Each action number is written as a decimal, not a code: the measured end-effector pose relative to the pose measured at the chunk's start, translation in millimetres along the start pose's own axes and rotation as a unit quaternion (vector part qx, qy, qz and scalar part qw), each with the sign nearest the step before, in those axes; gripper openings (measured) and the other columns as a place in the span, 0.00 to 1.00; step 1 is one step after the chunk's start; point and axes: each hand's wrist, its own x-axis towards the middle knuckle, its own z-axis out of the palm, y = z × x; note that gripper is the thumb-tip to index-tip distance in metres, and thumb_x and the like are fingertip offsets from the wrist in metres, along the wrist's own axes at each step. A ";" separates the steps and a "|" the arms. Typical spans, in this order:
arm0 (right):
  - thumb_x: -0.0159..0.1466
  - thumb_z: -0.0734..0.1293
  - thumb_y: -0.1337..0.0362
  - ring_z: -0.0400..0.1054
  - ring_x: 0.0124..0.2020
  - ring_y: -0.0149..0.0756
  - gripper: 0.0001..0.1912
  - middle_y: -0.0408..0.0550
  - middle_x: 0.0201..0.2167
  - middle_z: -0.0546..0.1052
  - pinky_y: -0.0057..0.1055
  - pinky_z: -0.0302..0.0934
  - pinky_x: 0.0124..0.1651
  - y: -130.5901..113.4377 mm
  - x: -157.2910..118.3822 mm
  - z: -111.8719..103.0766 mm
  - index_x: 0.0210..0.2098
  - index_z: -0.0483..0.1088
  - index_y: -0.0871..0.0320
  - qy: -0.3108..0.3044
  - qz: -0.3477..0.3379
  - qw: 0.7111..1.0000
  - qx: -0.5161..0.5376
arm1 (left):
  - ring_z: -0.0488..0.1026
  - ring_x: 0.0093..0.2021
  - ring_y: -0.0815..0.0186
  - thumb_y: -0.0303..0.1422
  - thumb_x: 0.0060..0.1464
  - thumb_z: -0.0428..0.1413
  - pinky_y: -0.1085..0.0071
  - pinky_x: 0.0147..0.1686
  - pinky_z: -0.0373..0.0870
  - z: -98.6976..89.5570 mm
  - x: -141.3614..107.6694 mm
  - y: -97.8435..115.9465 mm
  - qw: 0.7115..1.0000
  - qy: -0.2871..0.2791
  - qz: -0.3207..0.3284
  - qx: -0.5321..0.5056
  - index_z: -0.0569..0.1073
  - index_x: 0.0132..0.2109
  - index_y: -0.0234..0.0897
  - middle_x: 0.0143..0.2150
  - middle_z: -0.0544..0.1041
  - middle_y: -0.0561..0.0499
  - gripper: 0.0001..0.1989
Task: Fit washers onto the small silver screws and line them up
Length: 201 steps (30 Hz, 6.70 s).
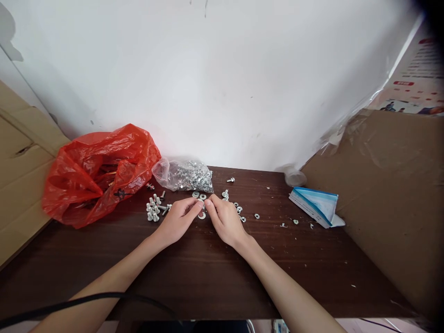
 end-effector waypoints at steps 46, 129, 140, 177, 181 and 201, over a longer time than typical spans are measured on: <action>0.71 0.47 0.52 0.57 0.19 0.30 0.29 0.44 0.17 0.66 0.27 0.46 0.26 3.6 -0.3 -0.8 0.22 0.65 0.58 -0.008 -0.006 1.000 -0.017 | 0.66 0.33 0.69 0.38 0.51 0.58 0.73 0.33 0.68 -0.2 1.9 3.6 0.997 -0.022 0.014 -0.077 0.72 0.43 0.34 0.38 0.73 0.49 0.14; 0.71 0.48 0.54 0.52 0.18 0.27 0.25 0.40 0.16 0.60 0.28 0.42 0.25 5.0 -1.1 2.7 0.22 0.58 0.58 0.004 0.011 1.000 -0.025 | 0.65 0.27 0.71 0.36 0.49 0.58 0.74 0.28 0.62 -0.2 1.8 10.4 0.994 0.028 -0.026 -0.107 0.74 0.38 0.33 0.33 0.74 0.51 0.11; 0.71 0.48 0.55 0.55 0.19 0.28 0.25 0.42 0.17 0.64 0.27 0.44 0.26 2.9 -1.0 2.4 0.24 0.62 0.58 0.005 -0.001 0.999 -0.033 | 0.66 0.28 0.71 0.37 0.50 0.58 0.74 0.28 0.63 -2.0 3.7 7.7 0.995 0.041 -0.016 -0.092 0.76 0.38 0.31 0.32 0.75 0.49 0.13; 0.71 0.48 0.59 0.58 0.20 0.30 0.22 0.43 0.19 0.67 0.28 0.44 0.27 -5.9 -3.3 5.5 0.24 0.59 0.57 -0.032 -0.022 0.997 -0.072 | 0.57 0.25 0.71 0.40 0.62 0.42 0.73 0.27 0.54 2.1 -1.6 0.9 0.999 -0.012 0.028 0.041 0.59 0.27 0.36 0.24 0.61 0.56 0.17; 0.71 0.48 0.60 0.60 0.21 0.31 0.22 0.44 0.20 0.68 0.28 0.45 0.28 -9.5 -4.0 6.1 0.25 0.61 0.57 -0.033 -0.029 0.994 -0.097 | 0.55 0.24 0.71 0.41 0.62 0.42 0.73 0.25 0.52 2.5 -1.4 -2.5 1.000 -0.002 0.012 0.019 0.59 0.25 0.36 0.22 0.59 0.55 0.19; 0.71 0.47 0.59 0.53 0.19 0.29 0.20 0.41 0.18 0.61 0.29 0.42 0.27 -6.6 -5.1 6.0 0.23 0.54 0.56 0.013 -0.031 0.999 -0.036 | 0.64 0.31 0.69 0.34 0.65 0.41 0.71 0.34 0.61 1.5 -6.7 -3.6 0.965 0.049 0.188 0.177 0.63 0.34 0.36 0.30 0.67 0.52 0.12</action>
